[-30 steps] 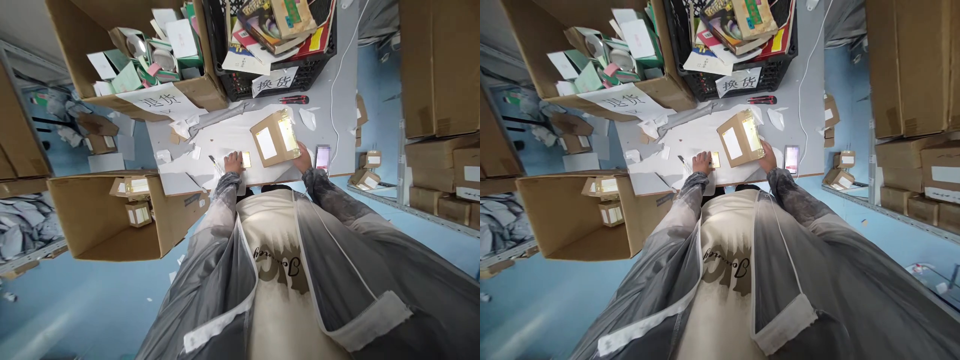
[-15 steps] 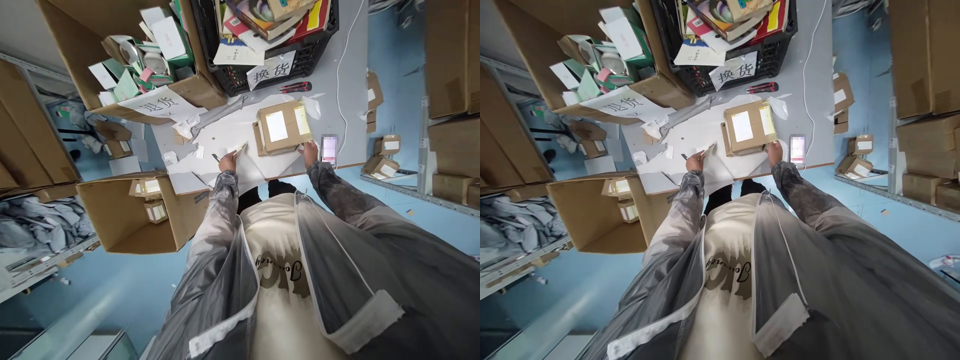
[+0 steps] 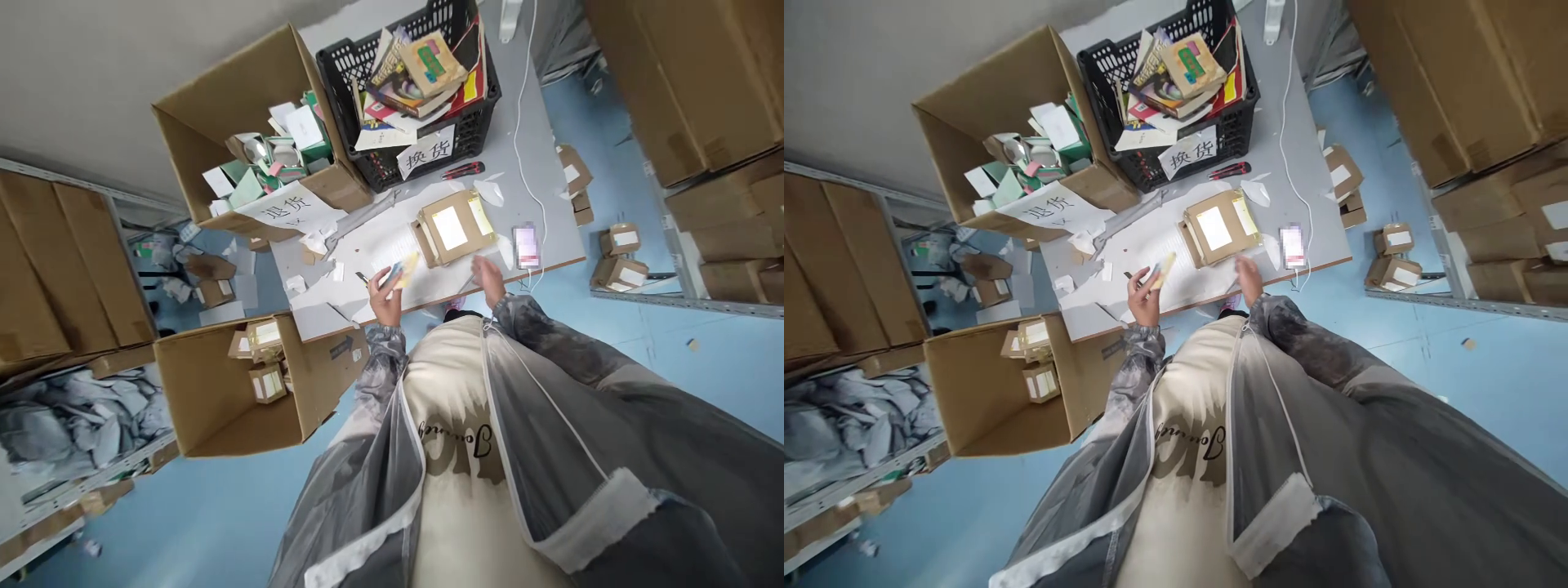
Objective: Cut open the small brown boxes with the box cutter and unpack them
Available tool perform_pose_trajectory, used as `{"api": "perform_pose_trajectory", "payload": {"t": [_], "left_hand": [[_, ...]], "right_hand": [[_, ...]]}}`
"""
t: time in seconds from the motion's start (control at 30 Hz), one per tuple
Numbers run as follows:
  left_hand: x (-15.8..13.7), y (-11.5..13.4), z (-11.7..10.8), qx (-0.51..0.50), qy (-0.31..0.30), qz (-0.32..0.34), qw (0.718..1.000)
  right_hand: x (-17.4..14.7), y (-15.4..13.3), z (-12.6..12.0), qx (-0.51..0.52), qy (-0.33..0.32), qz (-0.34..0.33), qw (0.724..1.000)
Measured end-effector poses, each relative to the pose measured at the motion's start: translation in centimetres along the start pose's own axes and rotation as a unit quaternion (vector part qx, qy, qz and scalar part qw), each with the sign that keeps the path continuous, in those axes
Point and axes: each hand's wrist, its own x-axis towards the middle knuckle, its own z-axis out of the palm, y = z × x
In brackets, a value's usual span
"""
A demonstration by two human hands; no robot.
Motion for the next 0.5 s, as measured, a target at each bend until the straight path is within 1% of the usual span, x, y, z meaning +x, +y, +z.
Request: {"api": "perform_pose_trajectory", "payload": {"t": [0.03,0.07,0.1,0.13,0.17,0.2,0.27,0.37,0.43,0.5], "left_hand": [[-0.9,0.4,-0.4,0.007,-0.038,0.034,0.999],[-1.7,0.9,-0.8,0.014,-0.072,0.064,0.995],[-2.4,1.3,-1.1,0.018,-0.097,0.087,0.991],[-2.9,1.7,-1.5,0.019,-0.113,0.104,0.988],[-3.4,2.0,-1.8,0.015,-0.120,0.117,0.986],[-3.9,2.3,-2.1,0.010,-0.121,0.125,0.985],[-4.8,2.7,-2.7,0.006,-0.105,0.136,0.985],[-6.3,3.0,-3.4,-0.003,-0.062,0.140,0.988],[-7.6,3.3,-3.5,-0.055,-0.045,0.120,0.990],[-9.3,3.8,-3.2,-0.147,-0.069,0.075,0.984]], "right_hand": [[-1.6,-0.7,0.8,0.037,-0.045,0.056,0.997],[-3.2,-1.5,1.6,0.075,-0.113,0.098,0.986],[-4.7,-2.3,2.3,0.103,-0.182,0.127,0.969],[-6.0,-2.9,3.0,0.124,-0.239,0.139,0.953],[-7.1,-3.5,3.6,0.140,-0.269,0.134,0.943],[-8.1,-4.0,4.1,0.147,-0.280,0.119,0.941],[-9.5,-4.5,4.9,0.146,-0.256,0.070,0.953],[-11.4,-4.9,5.3,0.118,-0.187,-0.004,0.975],[-13.1,-5.1,5.1,0.093,-0.148,-0.068,0.982],[-15.4,-5.2,4.7,0.041,-0.131,-0.158,0.978]]}}
